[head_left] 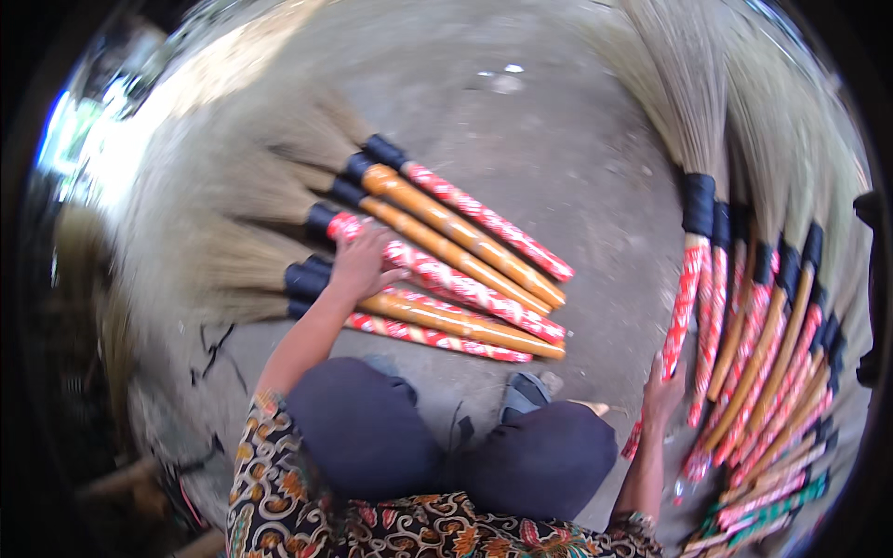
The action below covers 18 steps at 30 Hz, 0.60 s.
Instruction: The person sits on the floor and arranges multiple brooms with patterned handles into neat rows. They pick up each broom, align it with others, and place it down, repeating the process to form organized groups.
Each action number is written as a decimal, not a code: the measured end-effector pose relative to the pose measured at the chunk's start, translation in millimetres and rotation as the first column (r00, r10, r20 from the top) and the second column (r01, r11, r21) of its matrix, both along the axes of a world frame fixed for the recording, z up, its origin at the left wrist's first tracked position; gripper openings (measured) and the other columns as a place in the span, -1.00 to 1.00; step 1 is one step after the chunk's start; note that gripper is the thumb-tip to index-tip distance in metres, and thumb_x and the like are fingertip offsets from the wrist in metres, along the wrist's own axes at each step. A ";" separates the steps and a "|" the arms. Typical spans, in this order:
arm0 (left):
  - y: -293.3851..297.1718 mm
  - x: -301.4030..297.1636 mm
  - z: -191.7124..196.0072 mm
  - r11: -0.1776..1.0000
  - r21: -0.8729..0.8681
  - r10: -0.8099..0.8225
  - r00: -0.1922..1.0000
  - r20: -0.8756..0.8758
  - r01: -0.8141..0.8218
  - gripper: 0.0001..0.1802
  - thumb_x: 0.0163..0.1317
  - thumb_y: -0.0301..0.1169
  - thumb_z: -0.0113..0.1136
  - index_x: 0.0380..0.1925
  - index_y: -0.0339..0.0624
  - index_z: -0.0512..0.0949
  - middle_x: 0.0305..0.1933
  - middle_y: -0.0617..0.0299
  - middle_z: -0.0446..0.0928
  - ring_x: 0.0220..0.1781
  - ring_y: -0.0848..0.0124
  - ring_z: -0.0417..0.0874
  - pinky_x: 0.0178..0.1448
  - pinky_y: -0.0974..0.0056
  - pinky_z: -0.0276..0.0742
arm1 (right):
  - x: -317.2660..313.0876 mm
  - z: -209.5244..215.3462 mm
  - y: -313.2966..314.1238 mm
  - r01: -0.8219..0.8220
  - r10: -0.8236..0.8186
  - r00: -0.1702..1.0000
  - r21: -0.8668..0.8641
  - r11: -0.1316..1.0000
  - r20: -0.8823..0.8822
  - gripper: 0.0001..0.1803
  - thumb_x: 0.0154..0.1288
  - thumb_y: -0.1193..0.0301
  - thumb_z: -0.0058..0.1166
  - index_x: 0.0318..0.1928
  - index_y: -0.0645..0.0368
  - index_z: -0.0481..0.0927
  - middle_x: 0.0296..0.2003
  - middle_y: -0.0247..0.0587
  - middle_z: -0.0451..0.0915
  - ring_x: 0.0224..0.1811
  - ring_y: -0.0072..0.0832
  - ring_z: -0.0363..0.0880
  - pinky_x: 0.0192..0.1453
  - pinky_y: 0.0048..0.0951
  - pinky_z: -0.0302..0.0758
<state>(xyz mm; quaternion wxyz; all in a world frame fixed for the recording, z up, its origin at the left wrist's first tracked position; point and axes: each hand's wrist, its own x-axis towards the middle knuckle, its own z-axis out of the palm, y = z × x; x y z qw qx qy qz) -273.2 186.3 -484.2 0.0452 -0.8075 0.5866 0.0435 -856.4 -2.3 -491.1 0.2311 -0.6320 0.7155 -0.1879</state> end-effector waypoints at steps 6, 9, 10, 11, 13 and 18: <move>8.5 27.5 7.7 0.993 0.008 -0.119 0.991 -0.056 0.120 -0.26 0.03 0.39 0.37 -0.06 0.02 0.71 0.01 0.15 0.57 0.19 0.12 0.58 0.40 -0.07 0.43 | 96.2 9.7 17.7 -0.312 0.324 0.931 -0.098 0.945 0.165 -0.60 0.41 0.16 0.34 0.01 0.22 0.62 -0.38 0.08 0.68 -0.37 -0.06 0.70 -0.21 -0.09 0.57; 22.1 31.8 7.9 0.992 -0.035 -0.125 0.991 -0.056 0.123 -0.27 -0.02 0.37 0.41 -0.09 0.02 0.71 -0.02 0.17 0.56 0.14 0.14 0.57 0.27 0.04 0.52 | 152.1 20.5 11.8 -0.535 0.561 0.819 -0.194 0.822 0.119 -0.54 0.36 0.12 0.37 0.07 0.19 0.64 -0.32 0.14 0.72 -0.29 0.04 0.74 -0.18 -0.08 0.59; 23.2 32.7 7.3 0.994 -0.026 -0.103 0.993 -0.064 0.102 -0.27 -0.04 0.35 0.43 -0.08 0.03 0.71 -0.01 0.17 0.56 0.17 0.14 0.57 0.28 0.02 0.52 | 173.8 22.4 9.8 -0.569 0.583 0.801 -0.127 0.812 0.137 -0.52 0.35 0.11 0.39 0.07 0.19 0.64 -0.27 0.16 0.73 -0.24 0.06 0.75 -0.15 -0.08 0.60; 24.2 33.2 6.8 0.997 -0.010 -0.079 0.993 -0.092 0.079 -0.28 -0.06 0.33 0.45 -0.07 0.04 0.72 0.00 0.17 0.57 0.19 0.14 0.56 0.29 0.01 0.52 | 196.0 23.2 8.2 -0.607 0.612 0.775 -0.086 0.790 0.156 -0.50 0.33 0.09 0.40 0.08 0.19 0.64 -0.23 0.18 0.73 -0.20 0.08 0.76 -0.13 -0.07 0.62; 24.6 34.1 7.6 0.996 -0.035 -0.082 0.992 -0.096 0.079 -0.27 -0.06 0.33 0.46 -0.08 0.00 0.71 0.01 0.16 0.55 0.18 0.14 0.55 0.29 0.01 0.50 | 242.4 20.0 5.4 -0.724 0.735 0.671 -0.131 0.677 0.095 -0.44 0.30 0.04 0.42 0.09 0.20 0.62 -0.24 0.16 0.72 -0.20 0.06 0.75 -0.09 -0.04 0.63; 32.0 25.9 17.1 0.956 -0.291 -0.072 0.992 -0.101 0.040 -0.28 0.07 0.23 0.47 0.01 -0.10 0.64 0.08 0.09 0.51 0.22 0.09 0.53 0.39 -0.01 0.44 | 336.2 -7.8 12.9 -0.926 0.927 0.374 -0.050 0.373 0.000 -0.49 0.41 0.15 0.29 0.22 0.19 0.61 0.19 0.04 0.58 0.19 -0.06 0.56 0.26 -0.09 0.53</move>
